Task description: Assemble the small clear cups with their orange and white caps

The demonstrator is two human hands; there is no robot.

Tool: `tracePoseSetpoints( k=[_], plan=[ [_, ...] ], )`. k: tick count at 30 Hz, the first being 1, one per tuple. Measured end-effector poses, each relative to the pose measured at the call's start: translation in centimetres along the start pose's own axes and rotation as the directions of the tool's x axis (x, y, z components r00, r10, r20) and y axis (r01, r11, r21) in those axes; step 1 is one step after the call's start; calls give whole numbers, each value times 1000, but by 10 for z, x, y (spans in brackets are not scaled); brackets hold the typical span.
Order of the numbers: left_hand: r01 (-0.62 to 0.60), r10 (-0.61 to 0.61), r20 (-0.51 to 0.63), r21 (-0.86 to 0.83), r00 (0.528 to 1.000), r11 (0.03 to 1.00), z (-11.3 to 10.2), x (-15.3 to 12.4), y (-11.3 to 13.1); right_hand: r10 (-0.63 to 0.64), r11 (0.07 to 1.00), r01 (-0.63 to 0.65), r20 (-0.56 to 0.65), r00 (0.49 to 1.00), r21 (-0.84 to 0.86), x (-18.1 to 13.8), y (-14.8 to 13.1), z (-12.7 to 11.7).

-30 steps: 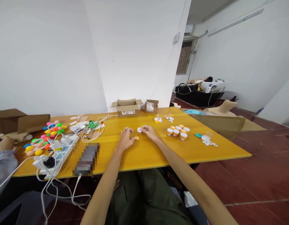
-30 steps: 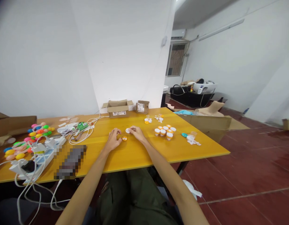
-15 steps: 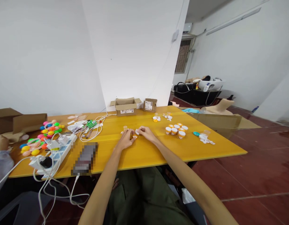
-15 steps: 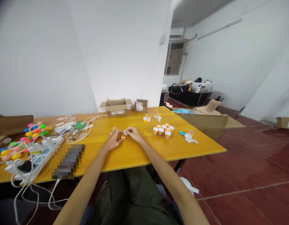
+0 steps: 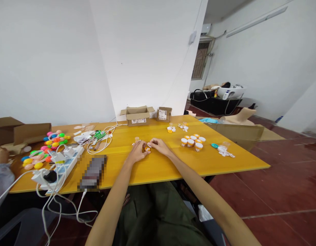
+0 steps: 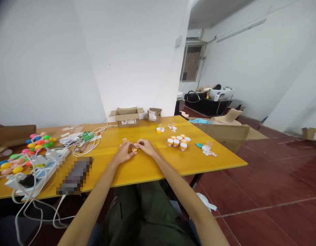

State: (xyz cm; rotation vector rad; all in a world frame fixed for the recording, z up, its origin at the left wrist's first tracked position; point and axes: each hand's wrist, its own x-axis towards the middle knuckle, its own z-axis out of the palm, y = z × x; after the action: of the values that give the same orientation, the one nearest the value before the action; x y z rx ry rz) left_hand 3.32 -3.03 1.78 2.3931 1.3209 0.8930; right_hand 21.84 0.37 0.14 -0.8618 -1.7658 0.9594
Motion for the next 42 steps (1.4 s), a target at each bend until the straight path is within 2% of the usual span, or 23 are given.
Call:
tracePoseSetpoints(
  k=[7, 14, 20, 24, 29, 33, 37, 42],
  plan=[
    [-37, 37, 6, 39, 999, 999, 3, 1, -4, -10, 999, 9, -42, 999, -42, -2, 0, 0],
    [-38, 38, 13, 45, 999, 998, 4, 1, -5, -15, 996, 13, -22, 1000, -89, -2, 2, -1],
    [-12, 12, -10, 39, 1000, 999, 3, 1, -3, -53, 926, 18, -81, 995, -376, -7, 1, -2],
    [-7, 8, -10, 26, 1000, 1000, 3, 2, -4, -106, 870, 66, -55, 993, -489, -10, -1, -2],
    [-27, 27, -3, 9, 1000, 1000, 4, 3, -6, -214, 848, 185, -1, 977, -497, -11, -5, -1],
    [-51, 52, -2, 2, 999, 999, 5, 4, -8, -241, 842, 243, 68, 968, -482, -13, -8, 1],
    [-84, 84, -5, -8, 996, 996, 6, 4, -9, -242, 841, 264, 108, 964, -473, -13, -7, 1],
    [-103, 103, -10, -15, 995, 995, 5, 4, -8, -212, 842, 234, 102, 972, -487, -12, -8, 1]
  ],
)
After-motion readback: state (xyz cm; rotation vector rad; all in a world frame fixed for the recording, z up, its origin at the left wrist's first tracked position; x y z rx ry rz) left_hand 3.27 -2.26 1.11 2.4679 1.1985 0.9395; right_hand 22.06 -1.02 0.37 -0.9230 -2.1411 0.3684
